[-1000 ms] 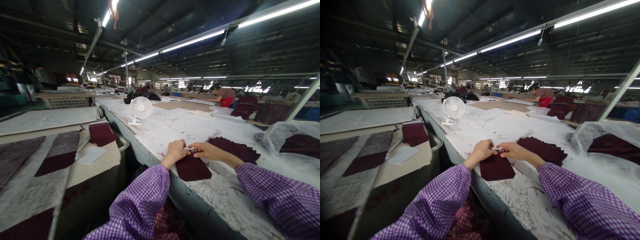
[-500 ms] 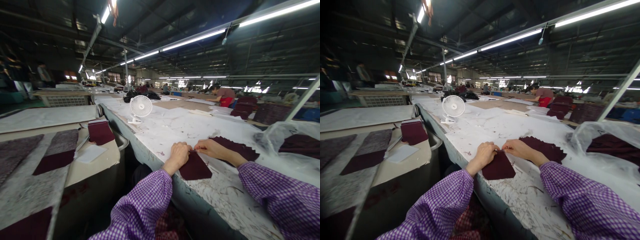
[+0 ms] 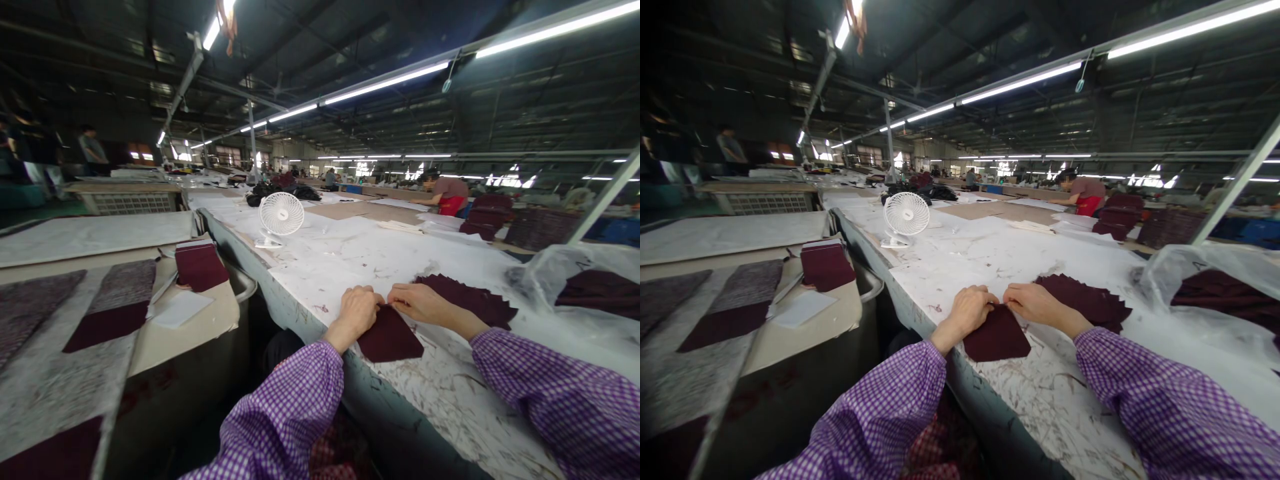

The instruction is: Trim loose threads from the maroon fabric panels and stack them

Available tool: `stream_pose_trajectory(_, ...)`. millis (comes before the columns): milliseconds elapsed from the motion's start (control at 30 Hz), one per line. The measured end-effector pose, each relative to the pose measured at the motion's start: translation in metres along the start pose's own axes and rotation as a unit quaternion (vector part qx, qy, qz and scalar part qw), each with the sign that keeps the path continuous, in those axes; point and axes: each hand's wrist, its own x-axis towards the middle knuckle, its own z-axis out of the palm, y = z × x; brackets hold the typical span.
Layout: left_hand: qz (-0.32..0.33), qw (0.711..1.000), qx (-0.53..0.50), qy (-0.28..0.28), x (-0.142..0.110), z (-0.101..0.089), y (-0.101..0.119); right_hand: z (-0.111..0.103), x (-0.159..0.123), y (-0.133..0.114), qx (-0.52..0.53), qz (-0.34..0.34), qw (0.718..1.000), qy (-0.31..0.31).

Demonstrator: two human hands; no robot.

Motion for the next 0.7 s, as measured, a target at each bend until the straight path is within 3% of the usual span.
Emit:
stream_pose_trajectory(400,0.008,1.000,0.002,-0.025,-0.001,-0.001,0.003,0.012,-0.007,-0.010,-0.192,-0.068,0.978,0.033)
stream_pose_trajectory(700,0.025,0.999,0.010,-0.042,-0.001,0.002,0.001,0.007,-0.010,0.002,-0.163,-0.066,0.984,0.016)
